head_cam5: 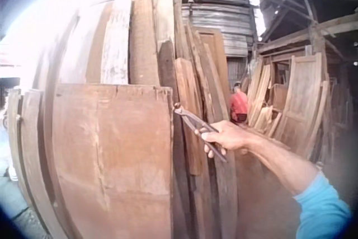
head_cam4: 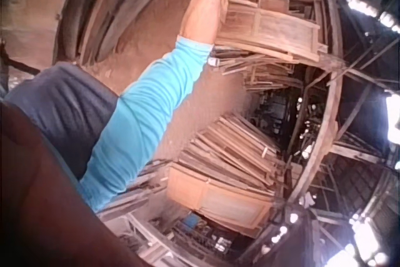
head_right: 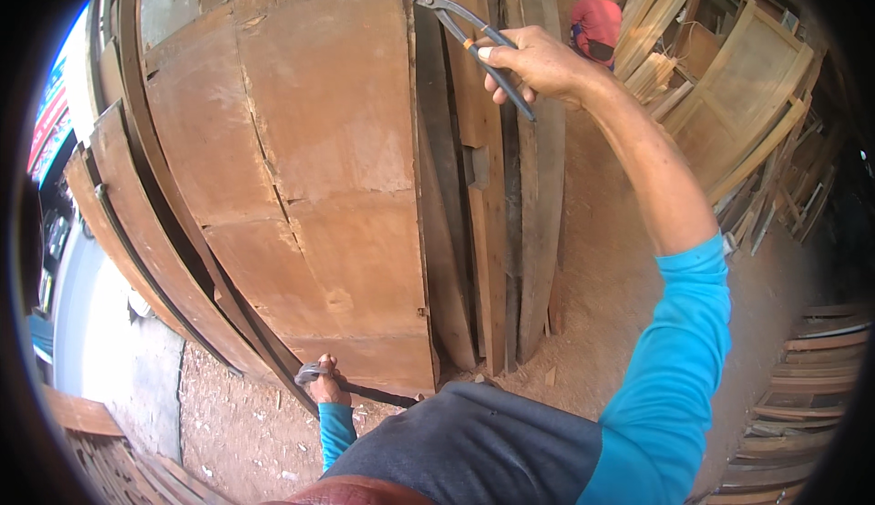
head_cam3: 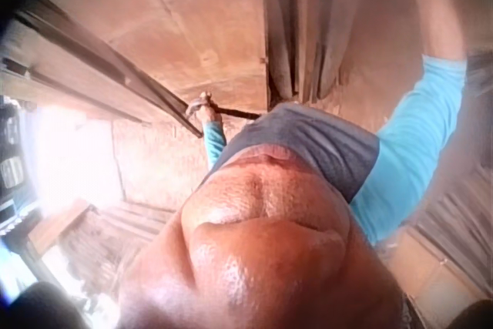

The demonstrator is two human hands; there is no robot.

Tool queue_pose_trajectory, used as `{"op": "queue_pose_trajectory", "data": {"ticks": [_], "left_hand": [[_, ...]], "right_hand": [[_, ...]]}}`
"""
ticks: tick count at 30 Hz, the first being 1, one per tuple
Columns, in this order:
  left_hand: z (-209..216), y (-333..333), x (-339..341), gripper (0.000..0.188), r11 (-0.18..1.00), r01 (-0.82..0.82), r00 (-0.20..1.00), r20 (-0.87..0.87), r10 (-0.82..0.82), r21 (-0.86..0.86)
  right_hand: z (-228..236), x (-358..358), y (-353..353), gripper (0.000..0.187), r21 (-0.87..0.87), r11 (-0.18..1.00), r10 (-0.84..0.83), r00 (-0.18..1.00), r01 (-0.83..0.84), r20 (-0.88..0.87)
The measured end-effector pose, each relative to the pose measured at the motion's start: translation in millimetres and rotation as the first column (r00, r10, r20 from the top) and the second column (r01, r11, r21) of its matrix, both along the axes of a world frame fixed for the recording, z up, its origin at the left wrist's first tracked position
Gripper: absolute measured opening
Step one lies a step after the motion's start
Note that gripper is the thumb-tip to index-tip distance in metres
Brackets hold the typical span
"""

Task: The person uses a hammer and pliers to remove nails from stacked wooden panels. They repeatedly pry and pull nails from the edges of the panels, occasionally adjusting their grip and position to access different nail locations.

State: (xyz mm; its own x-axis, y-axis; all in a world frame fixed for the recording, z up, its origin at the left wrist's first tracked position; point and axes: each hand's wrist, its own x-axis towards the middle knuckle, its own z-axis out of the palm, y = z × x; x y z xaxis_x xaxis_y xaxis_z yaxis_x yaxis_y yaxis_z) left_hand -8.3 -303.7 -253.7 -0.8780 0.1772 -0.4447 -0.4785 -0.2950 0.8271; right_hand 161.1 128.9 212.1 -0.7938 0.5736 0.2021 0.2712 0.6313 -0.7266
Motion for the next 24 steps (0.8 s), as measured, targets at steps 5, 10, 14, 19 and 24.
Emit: {"op": "queue_pose_trajectory", "data": {"ticks": [5, 10, 14, 19, 24], "left_hand": [[-9, -3, 10, 0.021, 0.998, -0.061, 0.998, -0.013, 0.061, -0.034], [-21, -5, 31, 0.020, 0.982, -0.179, 0.984, -0.006, 0.179, -0.056], [-31, -1, 45, 0.020, 0.970, -0.241, 0.971, 0.003, 0.241, -0.020], [-21, 16, 67, 0.019, 0.952, -0.303, 0.951, 0.043, 0.305, -0.042], [-37, 23, 81, 0.022, 0.944, -0.326, 0.944, 0.030, 0.327, -0.047]], "right_hand": [[9, 3, 18, 0.048, -0.008, 0.994, 0.105, 0.993, -0.105, 0.051], [21, 8, 34, 0.053, -0.008, 0.981, 0.193, 0.968, -0.194, 0.164], [22, 6, 42, 0.052, -0.027, 0.975, 0.223, 0.951, -0.222, 0.216], [35, 8, 69, 0.056, -0.007, 0.960, 0.275, 0.939, -0.279, 0.209], [57, 3, 77, 0.058, 0.064, 0.954, 0.261, 0.914, -0.294, 0.309]]}}
